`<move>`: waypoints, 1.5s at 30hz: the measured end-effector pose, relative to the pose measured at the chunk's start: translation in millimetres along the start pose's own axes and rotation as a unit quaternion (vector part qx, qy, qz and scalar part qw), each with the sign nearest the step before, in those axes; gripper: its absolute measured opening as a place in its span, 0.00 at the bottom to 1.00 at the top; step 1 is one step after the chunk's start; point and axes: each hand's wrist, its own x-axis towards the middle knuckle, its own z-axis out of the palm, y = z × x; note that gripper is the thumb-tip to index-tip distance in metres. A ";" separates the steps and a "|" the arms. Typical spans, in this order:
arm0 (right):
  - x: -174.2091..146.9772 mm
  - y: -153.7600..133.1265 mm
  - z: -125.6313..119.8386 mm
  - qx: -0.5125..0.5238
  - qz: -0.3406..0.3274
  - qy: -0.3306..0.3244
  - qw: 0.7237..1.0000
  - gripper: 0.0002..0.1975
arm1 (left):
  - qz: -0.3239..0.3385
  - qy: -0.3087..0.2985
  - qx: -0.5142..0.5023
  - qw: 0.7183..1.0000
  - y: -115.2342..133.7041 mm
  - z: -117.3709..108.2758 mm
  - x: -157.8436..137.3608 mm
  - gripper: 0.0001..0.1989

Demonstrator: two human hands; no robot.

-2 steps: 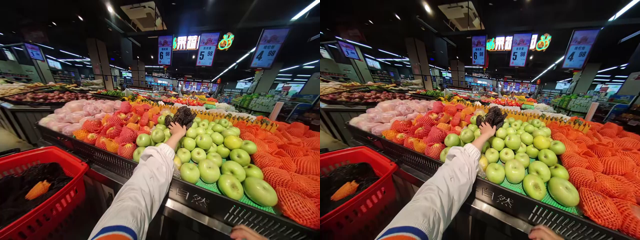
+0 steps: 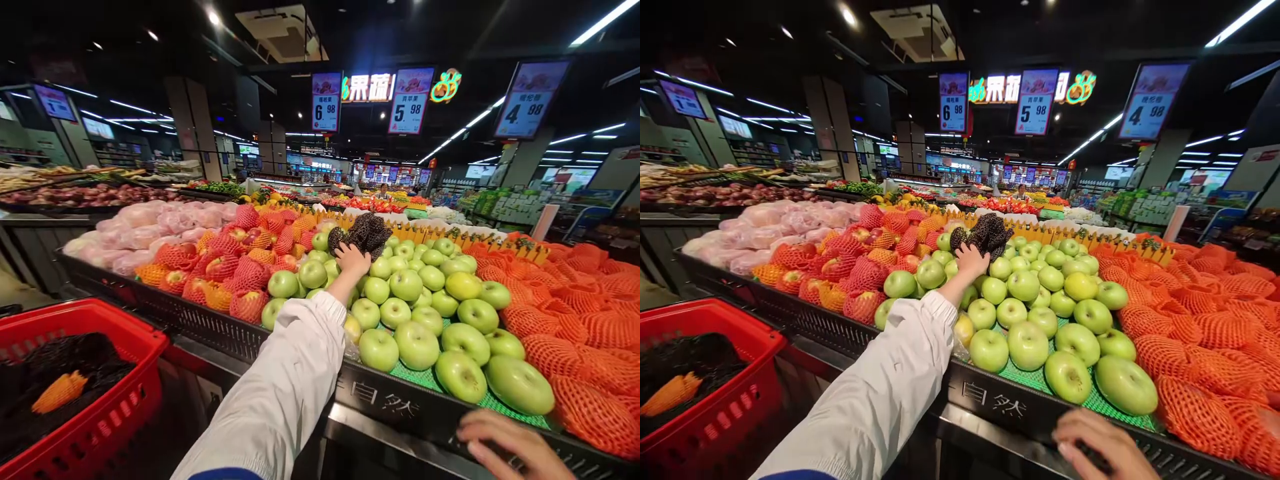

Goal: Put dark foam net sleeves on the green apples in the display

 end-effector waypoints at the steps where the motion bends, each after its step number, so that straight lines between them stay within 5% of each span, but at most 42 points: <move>1: 21.3 -4.5 -12.3 -0.017 -0.003 -0.016 1.000 0.08 | 0.017 0.008 0.014 1.000 0.4 -2.7 -1.3 0.29; 6: 159.9 -9.7 -59.0 -0.106 -0.056 0.078 0.990 0.20 | 0.070 0.112 0.056 0.990 3.4 -20.4 -9.0 0.25; 8: 206.2 6.8 -58.8 -0.142 -0.044 0.108 0.983 0.25 | 0.078 0.169 0.058 0.981 2.9 -26.8 -9.8 0.24; 11: 242.4 39.1 -41.4 -0.105 -0.015 0.044 0.993 0.28 | 0.065 0.197 0.038 0.977 1.0 -33.7 -5.5 0.26; 14: 245.2 60.0 -21.0 -0.076 0.040 -0.014 0.996 0.33 | 0.059 0.153 -0.001 0.986 -1.1 -36.2 3.1 0.30; 17: 236.6 63.9 -10.8 -0.075 0.052 -0.008 0.996 0.39 | 0.090 0.114 -0.001 0.989 -3.3 -35.4 9.0 0.23; 21: 232.2 60.5 -10.5 -0.056 0.048 0.014 0.997 0.41 | 0.124 0.171 0.022 0.977 -5.3 -35.1 8.1 0.11; 25: 234.6 60.3 -12.4 -0.047 0.036 0.044 0.997 0.35 | 0.120 0.205 -0.096 0.967 -5.7 -38.2 7.3 0.11; 30: 236.0 61.7 -13.0 -0.063 0.004 0.051 0.997 0.29 | 0.061 0.128 -0.151 0.978 -8.9 -36.8 14.9 0.17; 36: 238.0 67.3 -13.9 -0.114 -0.058 0.014 0.992 0.44 | 0.029 0.058 -0.073 0.995 -10.5 -30.5 16.9 0.21; 40: 238.6 68.8 -12.6 -0.140 -0.059 0.059 0.987 0.39 | 0.024 0.080 -0.123 0.989 -8.4 -32.0 15.6 0.28; 45: 236.3 62.3 -11.1 -0.131 -0.042 0.095 0.986 0.34 | 0.112 0.174 -0.226 0.952 -8.1 -31.3 13.6 0.33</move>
